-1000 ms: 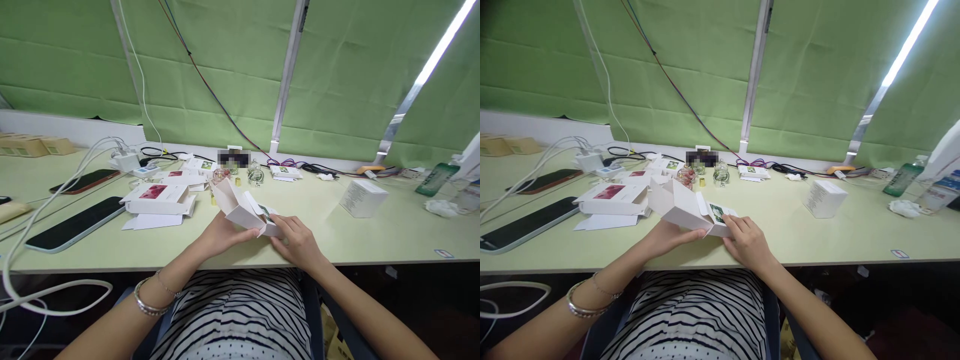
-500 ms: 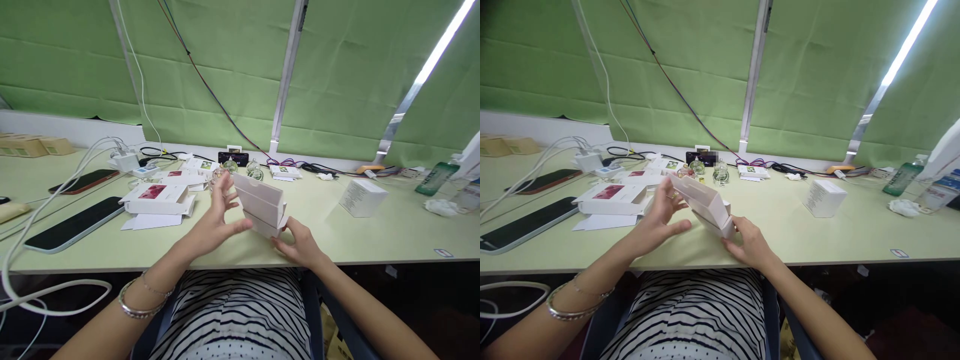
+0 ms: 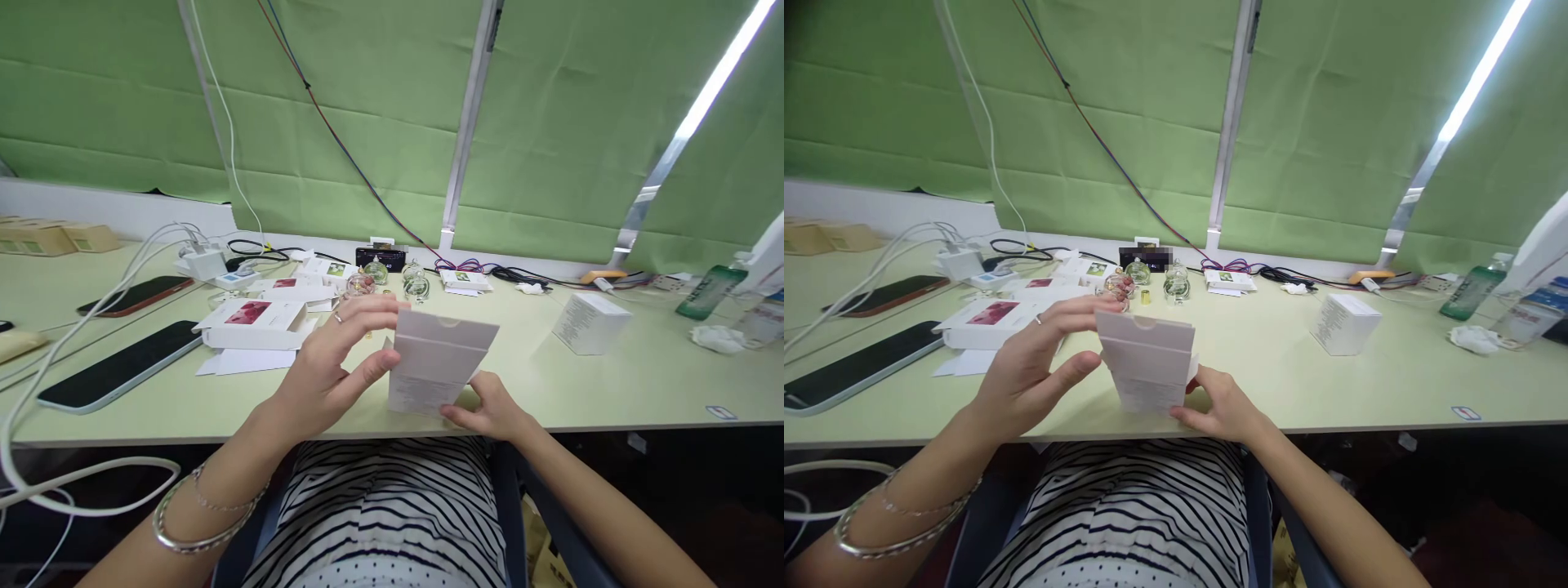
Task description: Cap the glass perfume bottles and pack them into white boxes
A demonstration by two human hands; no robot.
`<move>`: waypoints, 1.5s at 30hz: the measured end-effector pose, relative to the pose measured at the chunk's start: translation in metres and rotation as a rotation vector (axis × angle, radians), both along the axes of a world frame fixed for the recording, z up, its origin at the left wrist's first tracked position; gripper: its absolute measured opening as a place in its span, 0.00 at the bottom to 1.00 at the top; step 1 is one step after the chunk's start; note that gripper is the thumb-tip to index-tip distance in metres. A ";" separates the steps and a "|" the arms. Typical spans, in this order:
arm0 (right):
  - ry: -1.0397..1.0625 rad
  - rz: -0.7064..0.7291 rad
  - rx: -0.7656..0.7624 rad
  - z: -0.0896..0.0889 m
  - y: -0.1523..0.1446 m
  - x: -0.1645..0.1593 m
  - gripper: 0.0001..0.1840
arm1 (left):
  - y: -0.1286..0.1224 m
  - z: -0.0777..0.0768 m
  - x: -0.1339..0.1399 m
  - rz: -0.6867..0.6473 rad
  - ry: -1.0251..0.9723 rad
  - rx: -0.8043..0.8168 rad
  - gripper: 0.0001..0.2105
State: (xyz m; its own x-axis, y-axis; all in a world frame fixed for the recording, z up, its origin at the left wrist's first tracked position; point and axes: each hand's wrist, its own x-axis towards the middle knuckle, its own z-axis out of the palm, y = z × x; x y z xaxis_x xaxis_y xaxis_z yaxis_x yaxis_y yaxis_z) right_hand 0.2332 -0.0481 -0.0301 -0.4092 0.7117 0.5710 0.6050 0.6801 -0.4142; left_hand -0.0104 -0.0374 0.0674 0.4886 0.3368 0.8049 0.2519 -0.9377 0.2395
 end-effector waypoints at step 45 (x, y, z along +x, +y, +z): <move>0.133 -1.349 -0.259 0.012 0.021 0.160 0.32 | 0.034 -0.073 0.013 0.101 0.708 -0.245 0.16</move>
State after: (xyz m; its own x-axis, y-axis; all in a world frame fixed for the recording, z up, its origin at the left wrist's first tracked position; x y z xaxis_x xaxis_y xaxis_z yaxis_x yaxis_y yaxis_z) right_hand 0.3931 -0.0269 -0.0185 0.7224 0.6006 0.3427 0.6739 -0.5003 -0.5437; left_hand 0.0025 -0.0037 -0.0056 0.8186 0.5359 0.2066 0.5047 -0.8429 0.1868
